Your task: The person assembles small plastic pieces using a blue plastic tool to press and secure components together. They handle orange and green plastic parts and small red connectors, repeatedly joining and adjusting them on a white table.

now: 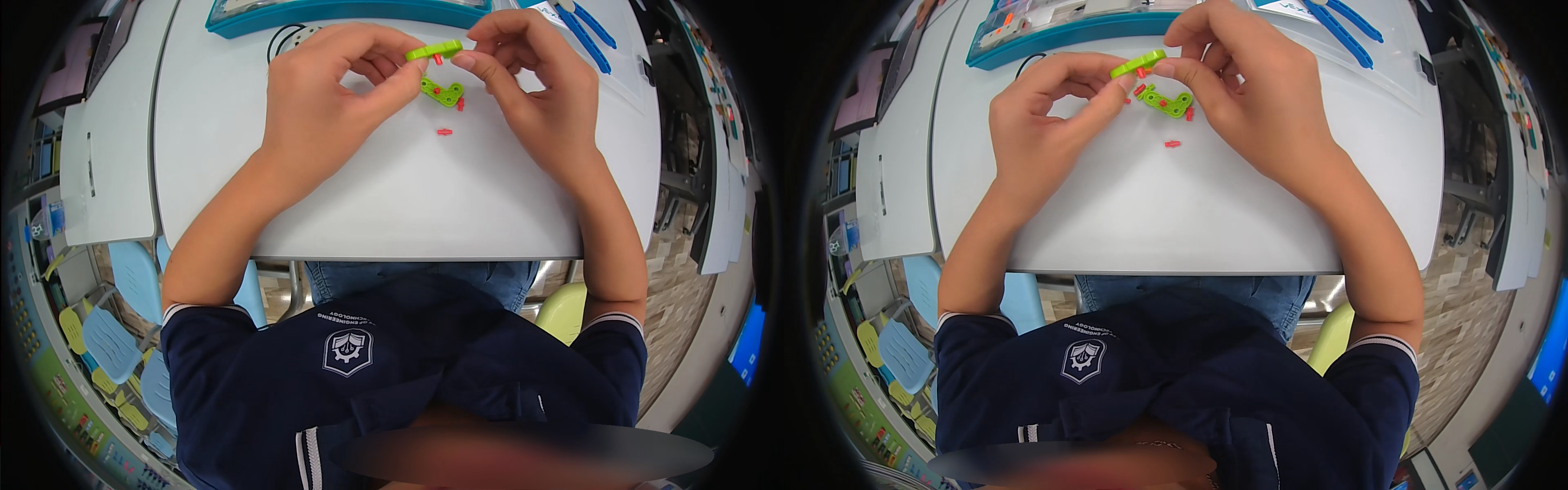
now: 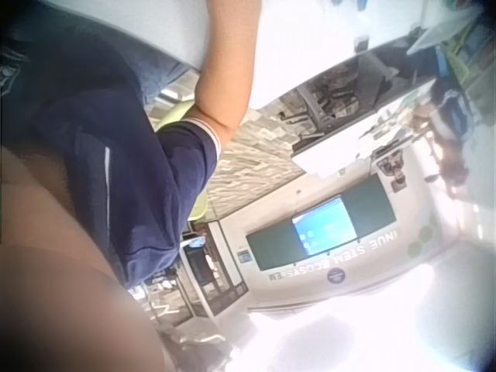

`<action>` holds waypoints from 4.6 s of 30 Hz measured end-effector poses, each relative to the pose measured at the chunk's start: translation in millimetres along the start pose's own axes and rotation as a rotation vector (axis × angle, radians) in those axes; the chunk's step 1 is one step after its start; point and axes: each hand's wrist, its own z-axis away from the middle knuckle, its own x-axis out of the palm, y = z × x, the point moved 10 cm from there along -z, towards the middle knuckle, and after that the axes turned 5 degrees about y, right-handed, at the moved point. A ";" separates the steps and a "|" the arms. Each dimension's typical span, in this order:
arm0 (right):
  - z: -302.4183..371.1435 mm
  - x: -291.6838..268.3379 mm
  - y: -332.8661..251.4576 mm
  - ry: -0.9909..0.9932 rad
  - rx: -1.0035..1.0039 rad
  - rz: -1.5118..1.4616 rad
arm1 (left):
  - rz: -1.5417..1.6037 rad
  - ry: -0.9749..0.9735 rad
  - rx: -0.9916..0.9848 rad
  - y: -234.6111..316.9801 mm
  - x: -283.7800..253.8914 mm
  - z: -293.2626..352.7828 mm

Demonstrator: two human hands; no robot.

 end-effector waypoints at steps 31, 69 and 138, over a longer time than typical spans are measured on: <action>2.3 13.8 1.0 -0.195 -0.212 0.521 | -0.272 0.025 0.104 -7.7 -4.6 -6.3; 15.2 33.9 -5.0 -0.334 -0.095 0.160 | -0.358 -0.121 0.386 14.3 16.1 -2.5; 19.3 38.3 43.4 -0.391 0.710 -0.949 | 0.122 -0.237 0.398 45.5 17.2 9.2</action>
